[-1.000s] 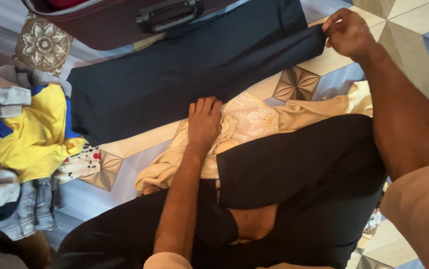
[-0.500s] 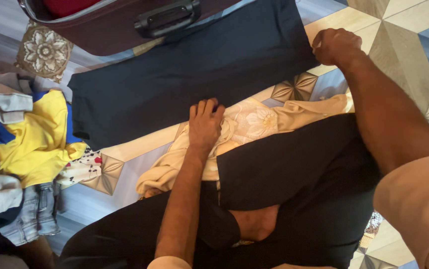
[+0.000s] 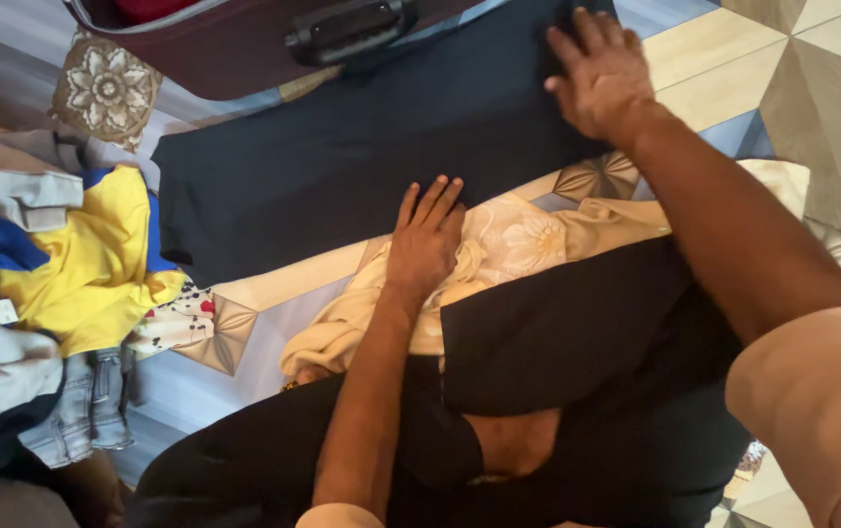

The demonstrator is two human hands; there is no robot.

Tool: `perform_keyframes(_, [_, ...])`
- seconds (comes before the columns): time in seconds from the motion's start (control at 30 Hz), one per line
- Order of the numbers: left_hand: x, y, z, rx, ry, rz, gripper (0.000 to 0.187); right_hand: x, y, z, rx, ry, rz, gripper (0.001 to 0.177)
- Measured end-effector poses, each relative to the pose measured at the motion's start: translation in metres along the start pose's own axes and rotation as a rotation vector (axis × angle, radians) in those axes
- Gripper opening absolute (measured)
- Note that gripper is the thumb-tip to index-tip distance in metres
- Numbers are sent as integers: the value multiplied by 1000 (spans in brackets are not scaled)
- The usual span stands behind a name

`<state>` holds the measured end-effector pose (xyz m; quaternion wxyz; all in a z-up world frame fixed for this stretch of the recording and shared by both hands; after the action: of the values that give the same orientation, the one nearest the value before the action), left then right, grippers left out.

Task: The person folds a dark t-shirt and a light-colored button-up shirt on the floor. They smooth the garments, fold them into compact rectangles, and place the folded t-shirt into an open suitcase. The person then begins folding the second shirt.

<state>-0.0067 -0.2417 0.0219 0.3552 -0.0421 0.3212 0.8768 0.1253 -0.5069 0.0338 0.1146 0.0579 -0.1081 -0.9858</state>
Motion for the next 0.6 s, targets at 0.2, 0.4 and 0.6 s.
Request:
perform_keyframes(0.2, [-3,-4,-4,-37,-59,104,41,-3,15,-17,-140,119,-22,71])
perform_keyframes(0.4, [-1,-5,-5,-32,-39,101,43,-21,110,-80,-231,49,-182,26])
perform_keyframes(0.6, [-2,-8,-5,-13,-51,124,43,-18,128,-124,-235,52,-303,28])
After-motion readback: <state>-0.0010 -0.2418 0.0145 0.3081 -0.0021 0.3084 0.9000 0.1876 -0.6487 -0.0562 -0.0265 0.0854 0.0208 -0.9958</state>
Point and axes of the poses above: each hand's wrist, its own x-axis away from the middle knuckle, its own z-axis out of the back of the hand, y = z × x, the point moved 8 cm from there along -x, towards the middle knuckle, and after that the axes turned 12 degrees about x, right-handed, at the moved point
